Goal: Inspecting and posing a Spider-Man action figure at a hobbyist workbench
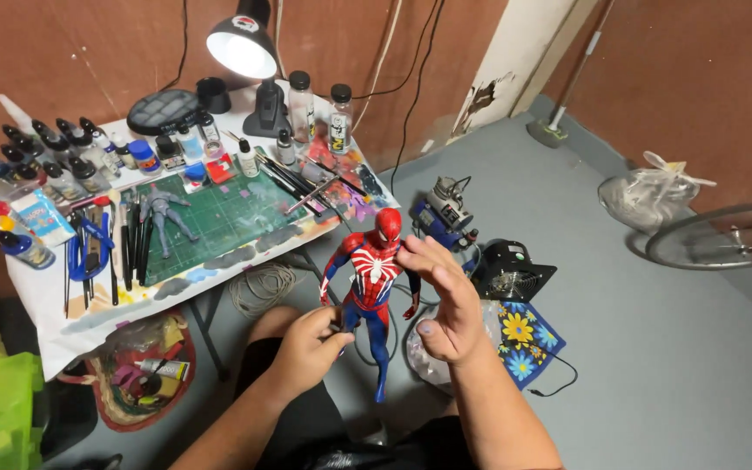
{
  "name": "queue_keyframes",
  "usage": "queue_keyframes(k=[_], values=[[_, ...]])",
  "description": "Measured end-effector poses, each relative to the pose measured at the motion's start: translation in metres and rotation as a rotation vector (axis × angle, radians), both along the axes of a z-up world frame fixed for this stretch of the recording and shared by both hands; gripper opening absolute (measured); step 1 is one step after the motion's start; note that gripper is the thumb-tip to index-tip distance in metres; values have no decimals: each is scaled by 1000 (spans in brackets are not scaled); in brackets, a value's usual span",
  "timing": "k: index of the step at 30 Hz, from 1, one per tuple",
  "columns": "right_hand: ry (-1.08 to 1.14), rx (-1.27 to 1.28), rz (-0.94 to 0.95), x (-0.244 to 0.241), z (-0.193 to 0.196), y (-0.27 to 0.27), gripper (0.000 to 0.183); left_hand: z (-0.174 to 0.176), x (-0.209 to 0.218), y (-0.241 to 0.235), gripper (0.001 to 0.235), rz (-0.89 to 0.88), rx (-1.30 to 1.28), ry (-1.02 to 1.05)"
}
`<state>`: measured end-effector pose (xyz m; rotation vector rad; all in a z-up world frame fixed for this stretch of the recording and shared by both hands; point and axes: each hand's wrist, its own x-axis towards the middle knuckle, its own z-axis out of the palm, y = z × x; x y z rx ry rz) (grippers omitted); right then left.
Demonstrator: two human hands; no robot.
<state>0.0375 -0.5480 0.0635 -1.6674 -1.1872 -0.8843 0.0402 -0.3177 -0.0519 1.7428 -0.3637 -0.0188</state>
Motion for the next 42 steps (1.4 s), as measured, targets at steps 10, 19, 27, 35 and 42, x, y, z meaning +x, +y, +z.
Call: queue_keyframes(k=[10, 19, 27, 35, 42], values=[[-144, 203, -41, 9, -33, -5, 59, -9, 1, -5, 10, 17, -122, -104], [-208, 90, -108, 6, -27, 0, 56, -23, 1, -6, 19, 115, -33, -200], [-282, 8, -226, 4, -16, 16, 53, -15, 2, -7, 31, 189, 79, -314], [-281, -142, -391, -2, -8, 38, 52, 5, -3, -6, 17, 242, 237, -467], [-210, -36, -164, -19, -35, 21, 49, -13, 8, -7, 18, 254, 148, -136]])
